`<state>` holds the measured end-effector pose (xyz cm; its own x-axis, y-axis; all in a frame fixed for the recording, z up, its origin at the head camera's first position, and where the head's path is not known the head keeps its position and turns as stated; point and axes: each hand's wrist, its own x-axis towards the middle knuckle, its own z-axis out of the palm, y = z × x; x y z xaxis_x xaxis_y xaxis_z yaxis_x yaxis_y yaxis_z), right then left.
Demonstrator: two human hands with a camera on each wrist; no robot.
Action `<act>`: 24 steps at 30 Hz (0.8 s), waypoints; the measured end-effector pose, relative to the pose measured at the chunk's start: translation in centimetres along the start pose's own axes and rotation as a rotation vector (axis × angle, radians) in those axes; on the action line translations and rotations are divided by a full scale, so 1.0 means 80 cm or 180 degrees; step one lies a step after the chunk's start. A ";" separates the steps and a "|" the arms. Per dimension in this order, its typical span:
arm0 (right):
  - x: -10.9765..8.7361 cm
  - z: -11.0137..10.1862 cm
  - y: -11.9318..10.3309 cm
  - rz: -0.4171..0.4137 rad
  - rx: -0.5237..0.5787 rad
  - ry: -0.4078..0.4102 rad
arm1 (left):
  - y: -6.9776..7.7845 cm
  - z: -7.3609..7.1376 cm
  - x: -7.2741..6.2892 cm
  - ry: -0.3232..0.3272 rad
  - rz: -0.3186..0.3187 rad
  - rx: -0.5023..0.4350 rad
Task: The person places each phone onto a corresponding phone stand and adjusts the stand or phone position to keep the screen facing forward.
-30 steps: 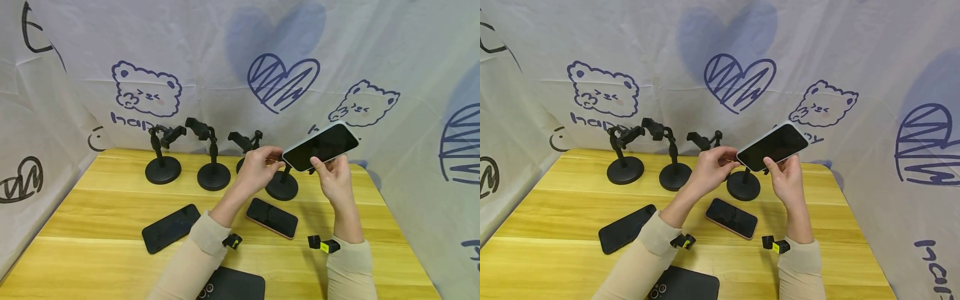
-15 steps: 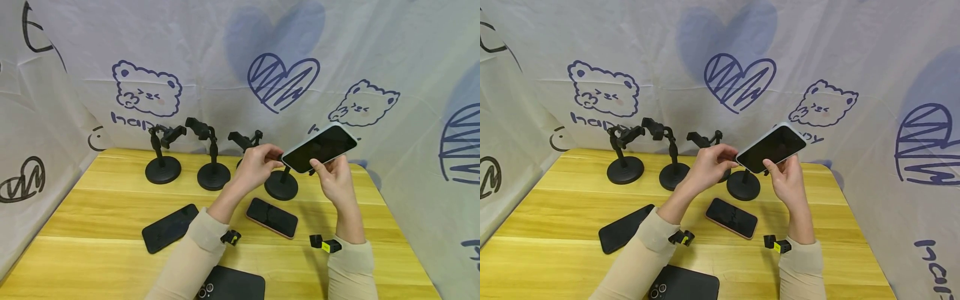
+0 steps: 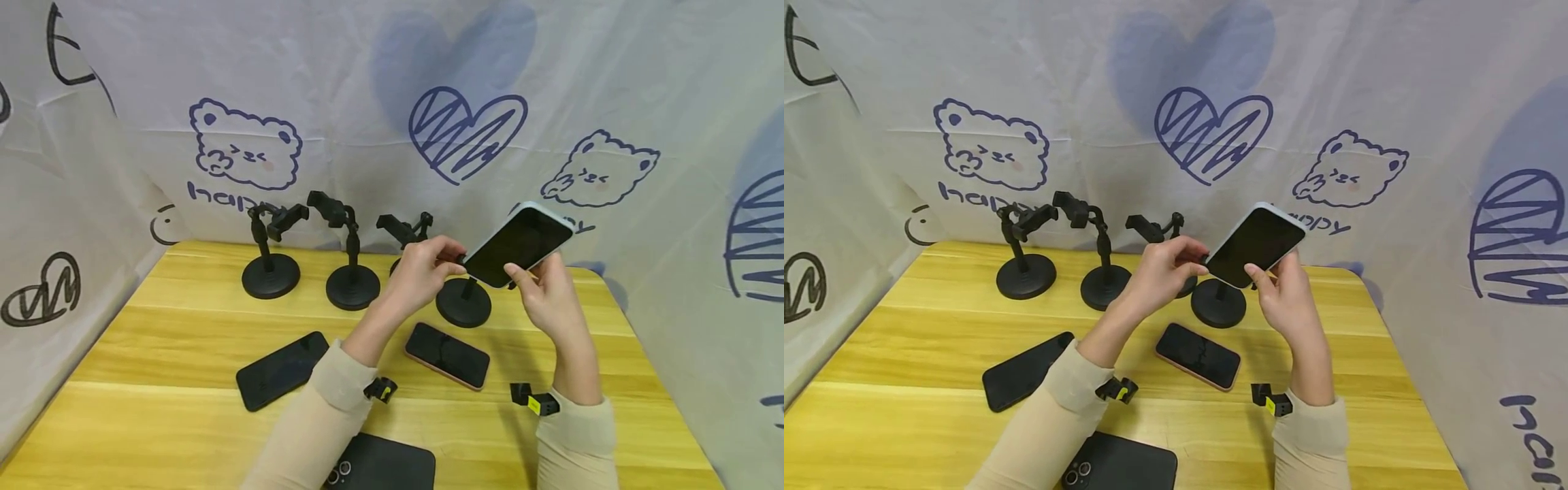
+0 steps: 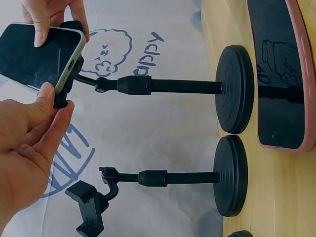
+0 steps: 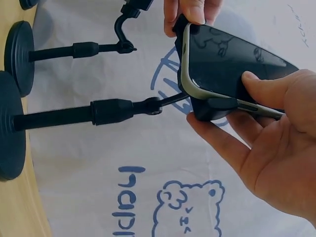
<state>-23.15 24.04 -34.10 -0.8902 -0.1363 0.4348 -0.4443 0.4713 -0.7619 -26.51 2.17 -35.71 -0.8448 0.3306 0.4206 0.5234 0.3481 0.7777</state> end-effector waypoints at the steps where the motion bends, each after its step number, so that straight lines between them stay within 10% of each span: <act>1: 0.000 -0.001 -0.001 0.0013 -0.0012 -0.0004 | 0.000 0.001 0.000 0.0003 0.0004 0.0004; 7: 0.001 -0.001 0.000 0.0029 0.0108 0.0134 | -0.001 0.003 0.000 0.0077 0.0027 -0.0010; 15: 0.004 0.009 0.000 -0.0268 0.1343 0.0947 | 0.000 0.005 -0.002 0.0114 -0.0032 -0.0109; 24: 0.008 0.018 0.006 -0.0672 0.0847 0.1352 | -0.001 0.007 -0.004 0.0143 -0.0101 -0.0103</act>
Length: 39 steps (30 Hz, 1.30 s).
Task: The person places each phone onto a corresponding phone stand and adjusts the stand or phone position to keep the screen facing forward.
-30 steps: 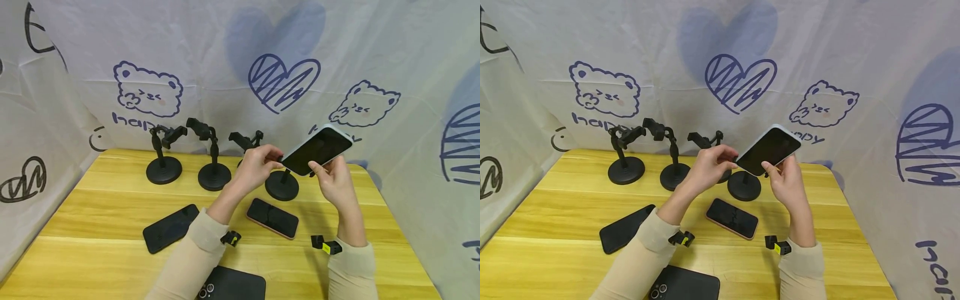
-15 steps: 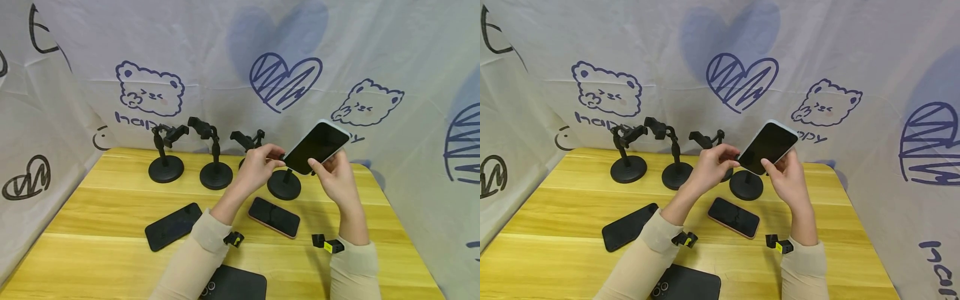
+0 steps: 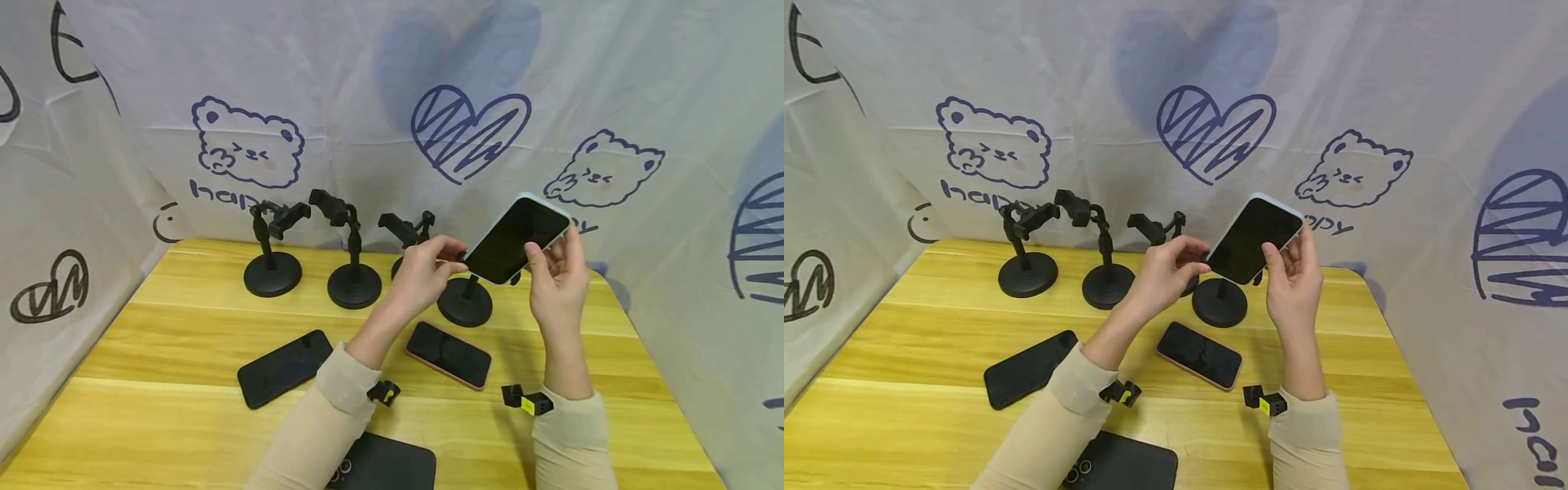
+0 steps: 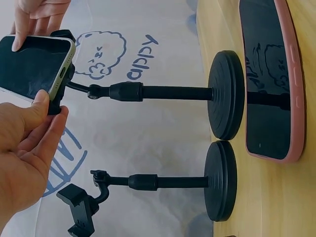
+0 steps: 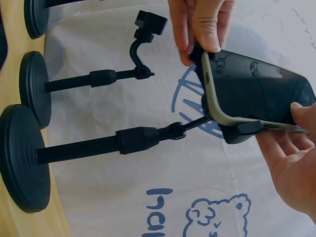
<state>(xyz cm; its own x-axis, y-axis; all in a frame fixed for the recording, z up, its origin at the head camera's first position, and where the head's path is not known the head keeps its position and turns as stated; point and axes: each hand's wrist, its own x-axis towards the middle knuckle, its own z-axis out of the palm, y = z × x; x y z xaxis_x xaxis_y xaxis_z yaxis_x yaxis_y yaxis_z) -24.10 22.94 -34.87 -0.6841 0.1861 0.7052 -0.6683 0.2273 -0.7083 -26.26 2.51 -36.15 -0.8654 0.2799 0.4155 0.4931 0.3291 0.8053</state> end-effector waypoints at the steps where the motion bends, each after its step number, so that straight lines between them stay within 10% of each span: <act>1: 0.001 0.000 0.001 -0.0012 -0.0019 -0.0002 | 0.000 0.000 0.000 0.0001 0.0006 0.0003; 23: -0.002 -0.006 -0.003 0.0094 -0.0723 -0.0422 | 0.002 0.002 -0.001 -0.0083 0.0223 0.0055; 39: -0.001 -0.001 -0.001 0.0266 -0.0426 -0.0249 | 0.002 0.003 0.001 -0.0120 0.0045 -0.0117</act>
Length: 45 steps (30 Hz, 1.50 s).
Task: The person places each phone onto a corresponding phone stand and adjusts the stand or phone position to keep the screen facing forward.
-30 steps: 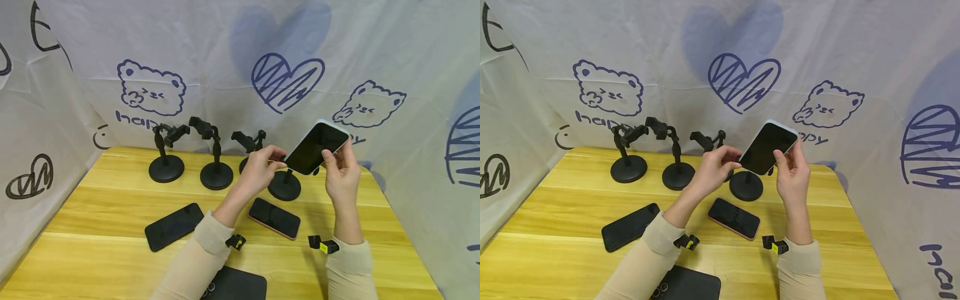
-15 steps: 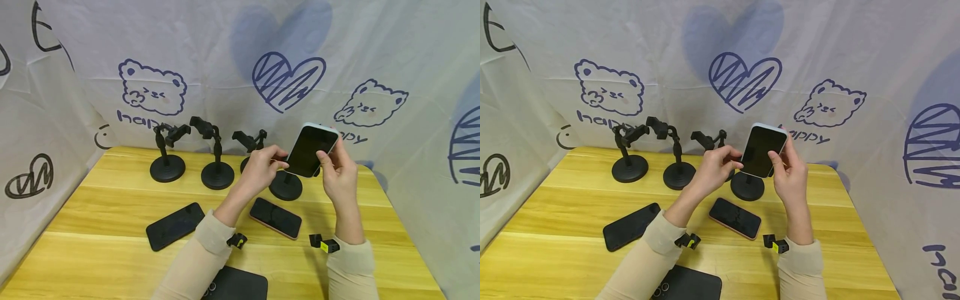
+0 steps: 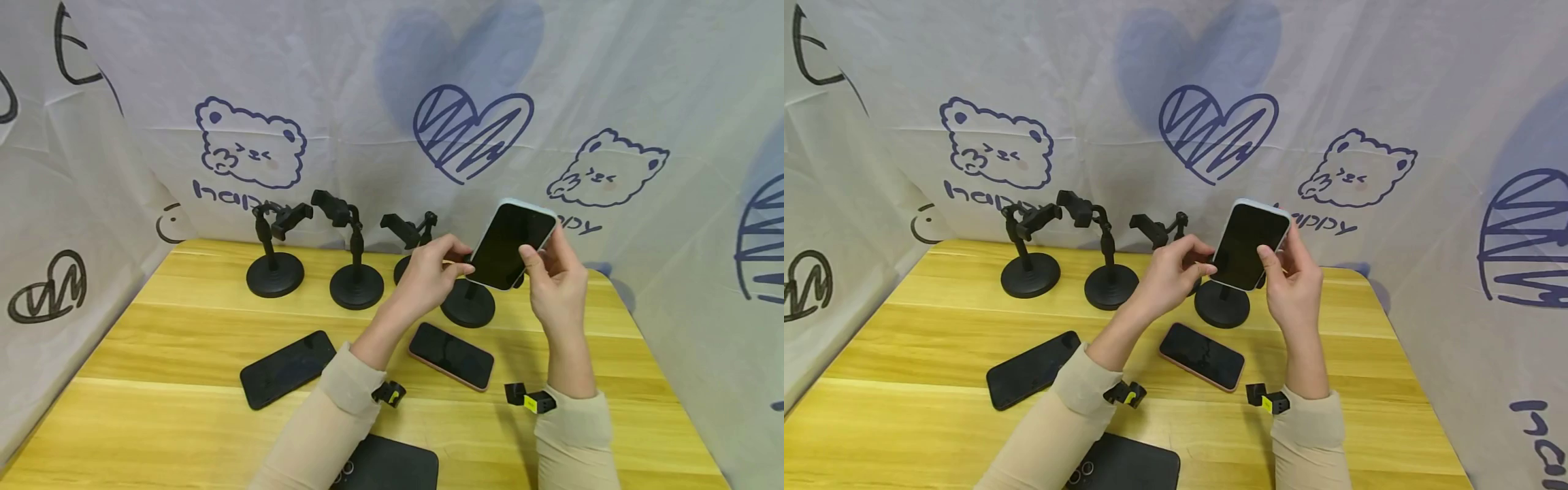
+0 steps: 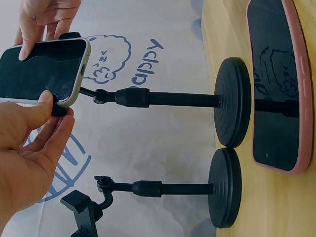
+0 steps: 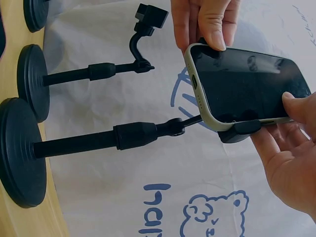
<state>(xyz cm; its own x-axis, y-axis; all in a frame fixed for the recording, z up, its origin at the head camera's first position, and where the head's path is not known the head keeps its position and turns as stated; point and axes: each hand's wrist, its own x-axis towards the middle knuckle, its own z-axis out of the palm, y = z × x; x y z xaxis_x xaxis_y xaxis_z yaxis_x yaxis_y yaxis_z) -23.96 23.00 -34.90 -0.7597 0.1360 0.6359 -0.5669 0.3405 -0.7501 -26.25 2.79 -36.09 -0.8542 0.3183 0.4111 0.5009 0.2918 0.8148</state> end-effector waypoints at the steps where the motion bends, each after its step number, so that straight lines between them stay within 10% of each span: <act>1: 0.000 0.001 0.000 -0.0003 0.0013 0.0004 | 0.000 0.001 0.000 0.0010 -0.0001 0.0022; 45: -0.010 0.007 0.012 0.0073 0.0042 0.0009 | -0.005 0.005 -0.001 0.0155 -0.0039 0.0089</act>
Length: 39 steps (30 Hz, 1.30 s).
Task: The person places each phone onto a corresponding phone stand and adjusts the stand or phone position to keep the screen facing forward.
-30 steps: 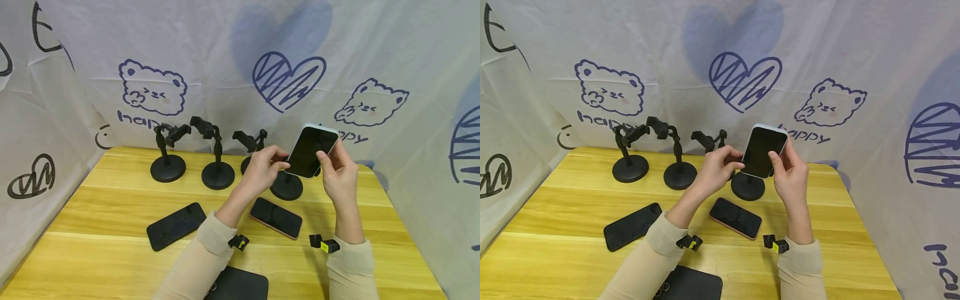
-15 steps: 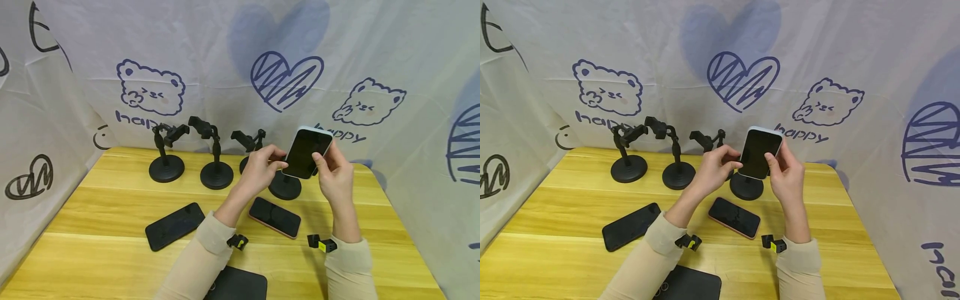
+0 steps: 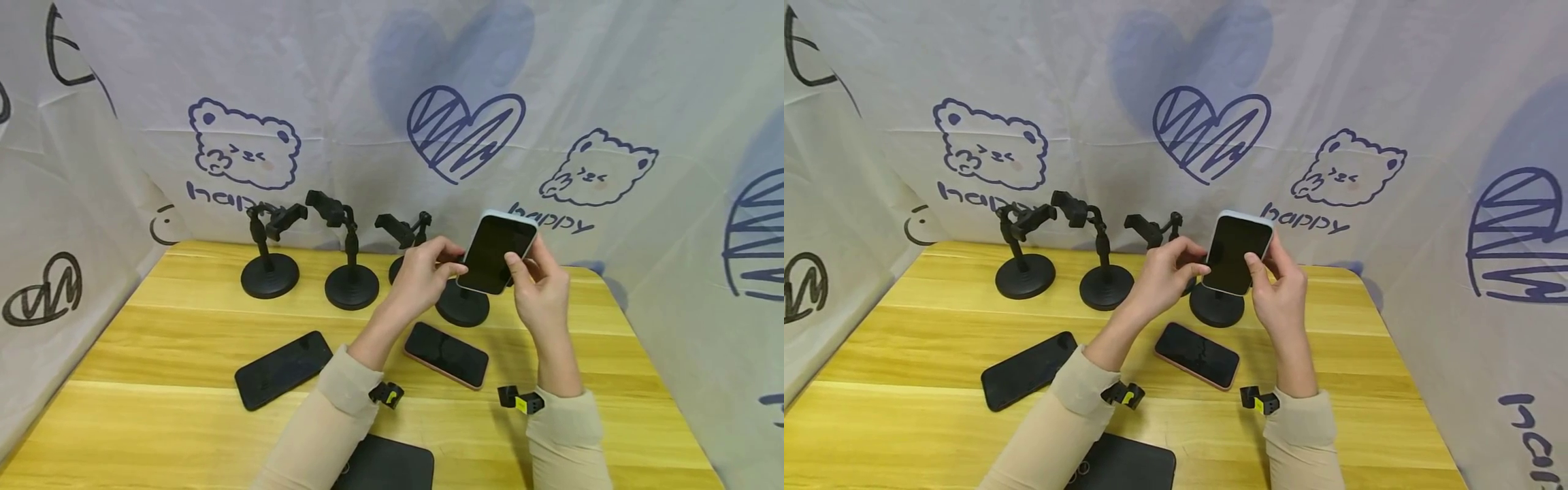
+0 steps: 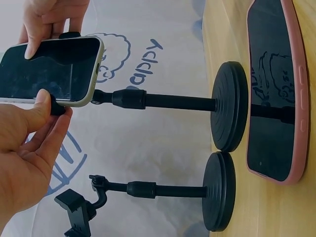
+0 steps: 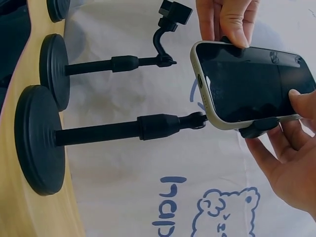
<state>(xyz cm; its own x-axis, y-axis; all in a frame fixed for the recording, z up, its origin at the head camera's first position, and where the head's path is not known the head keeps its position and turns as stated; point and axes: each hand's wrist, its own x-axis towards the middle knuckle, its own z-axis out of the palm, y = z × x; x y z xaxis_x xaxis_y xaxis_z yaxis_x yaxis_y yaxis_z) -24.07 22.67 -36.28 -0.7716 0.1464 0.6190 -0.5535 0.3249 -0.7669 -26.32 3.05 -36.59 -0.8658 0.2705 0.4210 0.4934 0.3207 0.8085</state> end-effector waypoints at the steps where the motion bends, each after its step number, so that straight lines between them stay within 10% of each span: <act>1: 0.000 0.000 0.001 -0.0004 -0.0017 -0.0003 | 0.000 0.000 0.000 0.0001 -0.0002 0.0008; 25: -0.004 0.002 0.018 -0.0407 -0.0218 -0.0007 | -0.001 -0.003 0.001 -0.0006 -0.0031 0.0088; 39: -0.003 0.009 0.016 0.0020 -0.0038 0.0186 | -0.001 0.003 0.000 0.0065 -0.0065 -0.0078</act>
<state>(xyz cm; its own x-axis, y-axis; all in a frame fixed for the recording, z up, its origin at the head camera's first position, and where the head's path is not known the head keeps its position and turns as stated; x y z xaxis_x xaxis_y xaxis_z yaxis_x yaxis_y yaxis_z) -24.84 22.37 -37.57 -0.7552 0.2027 0.6233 -0.5447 0.3350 -0.7689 -26.34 3.26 -36.73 -0.8772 0.2456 0.4125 0.4737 0.3035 0.8267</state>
